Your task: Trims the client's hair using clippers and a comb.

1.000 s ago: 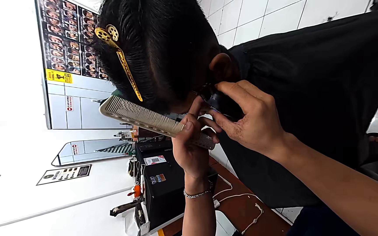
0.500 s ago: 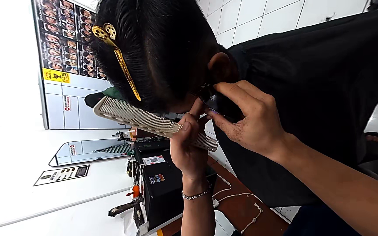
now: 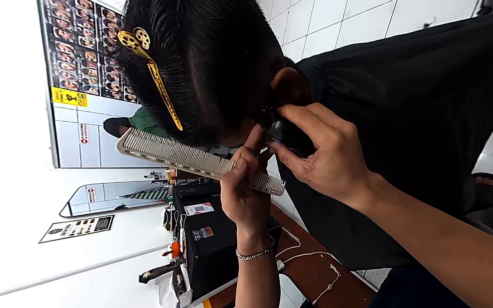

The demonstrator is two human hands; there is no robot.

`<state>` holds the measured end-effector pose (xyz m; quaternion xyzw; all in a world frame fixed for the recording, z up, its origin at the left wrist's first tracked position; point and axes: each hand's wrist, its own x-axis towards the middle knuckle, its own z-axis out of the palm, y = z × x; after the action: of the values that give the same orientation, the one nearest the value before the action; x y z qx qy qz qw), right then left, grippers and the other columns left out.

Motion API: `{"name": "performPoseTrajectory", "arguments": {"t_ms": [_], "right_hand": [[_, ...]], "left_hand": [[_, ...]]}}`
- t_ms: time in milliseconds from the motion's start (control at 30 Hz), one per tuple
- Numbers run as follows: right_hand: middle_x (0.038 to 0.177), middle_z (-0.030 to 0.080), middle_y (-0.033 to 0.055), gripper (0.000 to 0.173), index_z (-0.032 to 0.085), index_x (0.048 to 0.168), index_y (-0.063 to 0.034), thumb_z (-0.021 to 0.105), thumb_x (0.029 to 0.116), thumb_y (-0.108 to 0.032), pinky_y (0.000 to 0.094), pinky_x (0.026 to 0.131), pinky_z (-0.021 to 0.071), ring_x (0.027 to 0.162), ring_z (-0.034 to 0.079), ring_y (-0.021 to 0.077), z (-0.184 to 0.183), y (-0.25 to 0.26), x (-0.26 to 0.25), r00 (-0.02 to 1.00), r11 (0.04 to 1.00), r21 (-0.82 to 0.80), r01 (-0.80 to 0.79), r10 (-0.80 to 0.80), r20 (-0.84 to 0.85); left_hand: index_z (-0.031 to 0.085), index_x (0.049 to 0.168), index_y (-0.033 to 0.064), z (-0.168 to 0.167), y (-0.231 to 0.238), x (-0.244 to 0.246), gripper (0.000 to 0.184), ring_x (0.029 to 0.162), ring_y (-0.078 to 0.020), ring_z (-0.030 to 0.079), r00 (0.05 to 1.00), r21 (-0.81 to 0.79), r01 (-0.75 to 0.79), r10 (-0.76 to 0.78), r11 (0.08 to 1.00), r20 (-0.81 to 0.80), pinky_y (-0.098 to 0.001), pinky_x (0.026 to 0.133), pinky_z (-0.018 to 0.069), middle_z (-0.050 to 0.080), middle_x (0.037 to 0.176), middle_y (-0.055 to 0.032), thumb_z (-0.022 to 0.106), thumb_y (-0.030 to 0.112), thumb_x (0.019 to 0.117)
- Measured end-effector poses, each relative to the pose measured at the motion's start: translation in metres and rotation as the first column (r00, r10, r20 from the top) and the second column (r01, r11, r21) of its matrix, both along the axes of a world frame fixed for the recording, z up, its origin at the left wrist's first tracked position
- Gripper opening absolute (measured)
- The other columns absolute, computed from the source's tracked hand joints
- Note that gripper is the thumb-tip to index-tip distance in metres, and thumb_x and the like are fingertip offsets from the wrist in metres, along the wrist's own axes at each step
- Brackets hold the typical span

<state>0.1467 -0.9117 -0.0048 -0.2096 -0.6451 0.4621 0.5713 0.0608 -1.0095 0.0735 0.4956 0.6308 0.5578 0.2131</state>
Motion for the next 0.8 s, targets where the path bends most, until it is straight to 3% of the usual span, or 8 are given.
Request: {"name": "performPoseTrajectory", "arguments": {"t_ms": [700, 800], "right_hand": [[0.096, 0.07, 0.0109, 0.037, 0.074, 0.119, -0.0058, 0.076, 0.0872, -0.024, 0.0357, 0.07, 0.0556, 0.087, 0.069, 0.0227, 0.0041, -0.0014, -0.0002, 0.999, 0.999, 0.028, 0.022, -0.023, 0.034], [0.097, 0.069, 0.0102, 0.036, 0.075, 0.12, -0.0078, 0.076, 0.0876, -0.025, 0.0369, 0.068, 0.0549, 0.088, 0.068, 0.0233, 0.0039, -0.0017, -0.0006, 0.999, 0.999, 0.038, 0.019, -0.021, 0.041]], "left_hand": [[0.057, 0.07, 0.0137, -0.0011, -0.0016, -0.0013, 0.041, 0.132, -0.022, 0.057, 0.999, 0.044, 0.004, -0.006, 0.999, 0.045, -0.0394, 0.108, 0.0467, 0.068, 0.128, -0.0105, 0.029, 0.019, 0.1004], [0.056, 0.069, 0.0137, -0.0022, -0.0015, -0.0011, 0.041, 0.129, -0.0225, 0.059, 0.998, 0.064, -0.002, -0.002, 0.998, 0.061, -0.0405, 0.107, 0.0477, 0.068, 0.123, -0.0102, 0.03, 0.019, 0.1004]]}}
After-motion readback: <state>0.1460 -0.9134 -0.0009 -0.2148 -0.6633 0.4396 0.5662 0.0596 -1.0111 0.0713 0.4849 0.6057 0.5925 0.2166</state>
